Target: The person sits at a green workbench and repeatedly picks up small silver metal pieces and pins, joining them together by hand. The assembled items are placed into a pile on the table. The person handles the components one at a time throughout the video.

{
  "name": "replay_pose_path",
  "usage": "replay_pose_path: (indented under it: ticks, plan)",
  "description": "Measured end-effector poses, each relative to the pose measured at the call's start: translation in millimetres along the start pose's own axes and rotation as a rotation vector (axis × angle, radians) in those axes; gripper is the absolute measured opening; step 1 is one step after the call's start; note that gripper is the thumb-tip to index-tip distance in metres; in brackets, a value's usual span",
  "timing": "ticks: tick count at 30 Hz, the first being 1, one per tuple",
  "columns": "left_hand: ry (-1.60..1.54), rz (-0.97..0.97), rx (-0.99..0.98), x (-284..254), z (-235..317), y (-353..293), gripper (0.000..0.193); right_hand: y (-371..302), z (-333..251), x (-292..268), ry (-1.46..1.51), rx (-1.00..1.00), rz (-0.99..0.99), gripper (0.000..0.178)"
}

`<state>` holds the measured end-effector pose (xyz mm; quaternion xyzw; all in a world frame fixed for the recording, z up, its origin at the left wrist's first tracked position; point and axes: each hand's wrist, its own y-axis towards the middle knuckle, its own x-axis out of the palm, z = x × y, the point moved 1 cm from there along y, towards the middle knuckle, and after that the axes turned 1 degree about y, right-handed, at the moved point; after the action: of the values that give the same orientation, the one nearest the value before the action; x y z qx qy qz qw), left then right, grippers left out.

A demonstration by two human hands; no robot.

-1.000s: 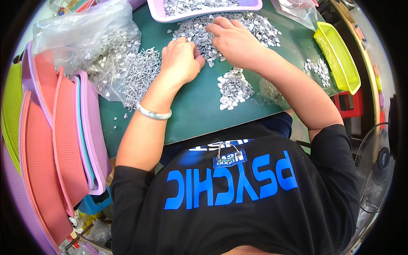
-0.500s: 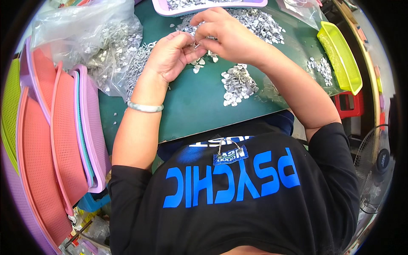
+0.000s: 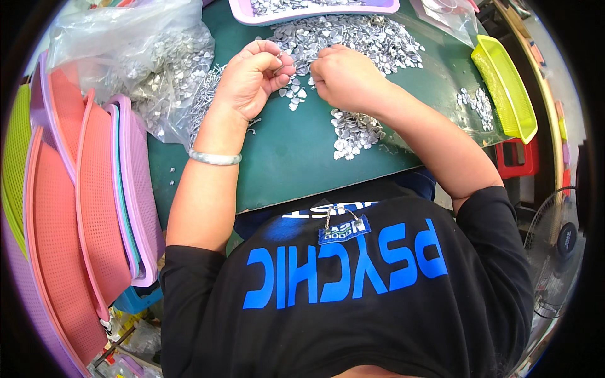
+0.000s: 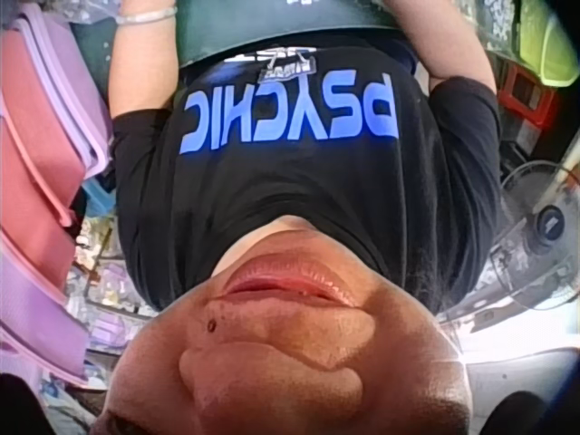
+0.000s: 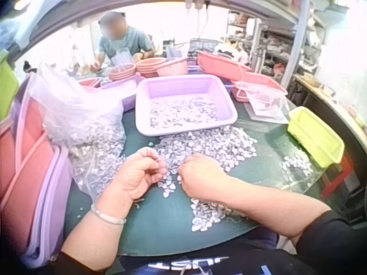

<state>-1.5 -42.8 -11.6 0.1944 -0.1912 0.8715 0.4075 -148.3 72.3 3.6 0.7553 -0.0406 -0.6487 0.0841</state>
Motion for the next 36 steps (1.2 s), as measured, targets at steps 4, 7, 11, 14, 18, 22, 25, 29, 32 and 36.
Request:
replay_pose_path:
  ticks: [4,7,11,14,18,22,25,29,32,36]
  plan:
    - [-0.082,-0.020,-0.010,-2,-1,2,0.023,2,2,3,-0.073,-0.133,0.001,0.007]
    - [-0.138,-0.115,-0.075,-14,-1,9,0.026,2,4,2,-0.051,-0.160,0.031,0.007]
    - [-0.038,-0.068,-0.126,-7,-1,6,0.026,9,0,-15,0.145,-0.161,0.132,0.011]
    - [-0.149,-0.109,-0.127,4,-2,-2,0.031,16,-7,-20,0.322,-0.203,0.245,0.012]
    - [-0.084,-0.117,-0.184,-10,5,4,0.028,15,-2,-13,0.318,-0.188,0.196,0.006]
    - [0.755,0.083,0.019,-8,16,-3,0.014,9,7,0,0.210,-0.301,0.045,0.005]
    - [1.171,0.042,0.120,-6,14,-6,0.010,11,6,2,0.142,-0.335,0.015,0.006]
    - [1.318,-0.023,0.131,-1,12,-11,0.008,14,2,0,0.076,-0.373,0.003,0.006]
    - [1.371,-0.044,0.147,2,12,-11,0.010,15,3,-1,0.075,-0.400,-0.008,0.005]
    - [1.523,-0.068,0.203,5,13,-13,0.012,16,-1,-5,0.000,-0.402,-0.074,0.007]
